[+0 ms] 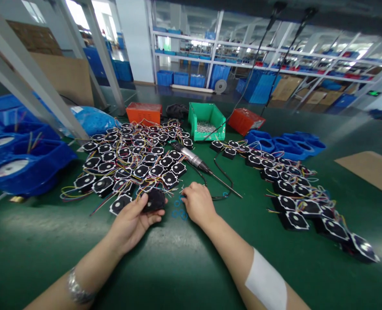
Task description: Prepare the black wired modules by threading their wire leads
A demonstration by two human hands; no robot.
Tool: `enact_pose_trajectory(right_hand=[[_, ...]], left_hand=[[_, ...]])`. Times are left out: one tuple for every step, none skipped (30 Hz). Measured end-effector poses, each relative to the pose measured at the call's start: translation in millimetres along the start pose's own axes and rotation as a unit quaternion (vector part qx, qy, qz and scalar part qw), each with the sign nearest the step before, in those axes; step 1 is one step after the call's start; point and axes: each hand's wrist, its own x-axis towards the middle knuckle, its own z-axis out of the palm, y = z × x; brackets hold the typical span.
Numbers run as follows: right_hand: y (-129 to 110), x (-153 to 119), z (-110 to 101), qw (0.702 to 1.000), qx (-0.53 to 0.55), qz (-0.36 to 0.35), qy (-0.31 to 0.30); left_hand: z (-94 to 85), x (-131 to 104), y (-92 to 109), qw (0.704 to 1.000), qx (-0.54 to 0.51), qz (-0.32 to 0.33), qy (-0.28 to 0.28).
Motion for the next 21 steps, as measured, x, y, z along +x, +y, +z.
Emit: enact_pose_trajectory(right_hand=[[-1.4, 0.5, 0.0, 1.0, -0.01, 0.002, -0.006], [-2.4, 0.8, -0.6, 1.0, -0.013, 0.004, -0.011], [-3.1, 0.8, -1.9, 1.0, -0.011, 0.006, -0.015], [-3.9, 0.4, -4.2, 1.0, -0.003, 0.009, -0.014], [-5.3, -0.7, -7.4, 1.0, 0.012, 0.012, -0.007], [-7.6, -2.6, -11.7, 0.999, 0.04, 0.015, 0.007], [-11.1, -5.1, -17.0, 0.996, 0.08, 0.017, 0.028], [-16.0, -8.2, -22.9, 0.99, 0.13, 0.015, 0.051], [-22.0, -11.5, -28.9, 0.98, 0.183, 0.01, 0.074], [-28.7, -14.8, -34.2, 0.969, 0.232, 0.001, 0.091], [-35.6, -17.7, -38.4, 0.959, 0.266, -0.012, 0.102], [-42.0, -19.8, -40.9, 0.952, 0.285, -0.024, 0.109], [-47.7, -21.2, -41.5, 0.95, 0.29, -0.036, 0.114], [-52.2, -21.8, -40.2, 0.95, 0.285, -0.045, 0.118], [-55.6, -21.8, -37.4, 0.953, 0.273, -0.05, 0.125], [-58.1, -21.3, -33.4, 0.955, 0.259, -0.054, 0.132], [-59.9, -20.6, -29.0, 0.958, 0.245, -0.057, 0.14], [-61.3, -20.0, -24.7, 0.959, 0.235, -0.058, 0.149], [-62.4, -19.6, -21.2, 0.959, 0.228, -0.059, 0.157], [-63.1, -19.4, -19.0, 0.958, 0.228, -0.06, 0.165], [-63.4, -19.3, -18.2, 0.955, 0.235, -0.06, 0.17]], left_hand=[[0.4, -0.1, -1.4, 1.0, 0.001, -0.002, -0.001], [0.7, 0.0, -2.9, 1.0, 0.001, -0.004, -0.004], [1.0, 0.3, -4.4, 1.0, 0.001, -0.006, -0.007], [1.2, 0.6, -5.8, 1.0, 0.001, -0.007, -0.008], [1.4, 0.8, -7.2, 1.0, 0.001, -0.008, -0.008], [1.6, 1.0, -8.4, 1.0, 0.001, -0.008, -0.007], [1.8, 1.0, -9.6, 1.0, 0.001, -0.007, -0.008], [2.0, 0.8, -10.6, 1.0, 0.003, -0.007, -0.01], [2.2, 0.4, -11.5, 1.0, 0.004, -0.007, -0.015], [2.5, -0.2, -12.1, 1.0, 0.004, -0.007, -0.023], [2.8, -1.1, -12.6, 0.999, 0.003, -0.005, -0.033], [3.1, -2.2, -13.0, 0.999, 0.002, -0.001, -0.043], [3.6, -3.3, -13.2, 0.999, 0.001, 0.004, -0.052], [4.0, -4.4, -13.3, 0.998, 0.0, 0.009, -0.06], [4.6, -5.5, -13.3, 0.998, -0.003, 0.012, -0.066], [5.1, -6.3, -13.4, 0.997, -0.005, 0.012, -0.071], [5.7, -7.0, -13.5, 0.997, -0.006, 0.011, -0.074], [6.1, -7.4, -13.6, 0.997, -0.007, 0.009, -0.077], [6.5, -7.6, -13.8, 0.997, -0.006, 0.007, -0.08], [6.8, -7.5, -13.9, 0.997, -0.004, 0.006, -0.082], [7.0, -7.2, -14.1, 0.997, 0.0, 0.008, -0.083]])
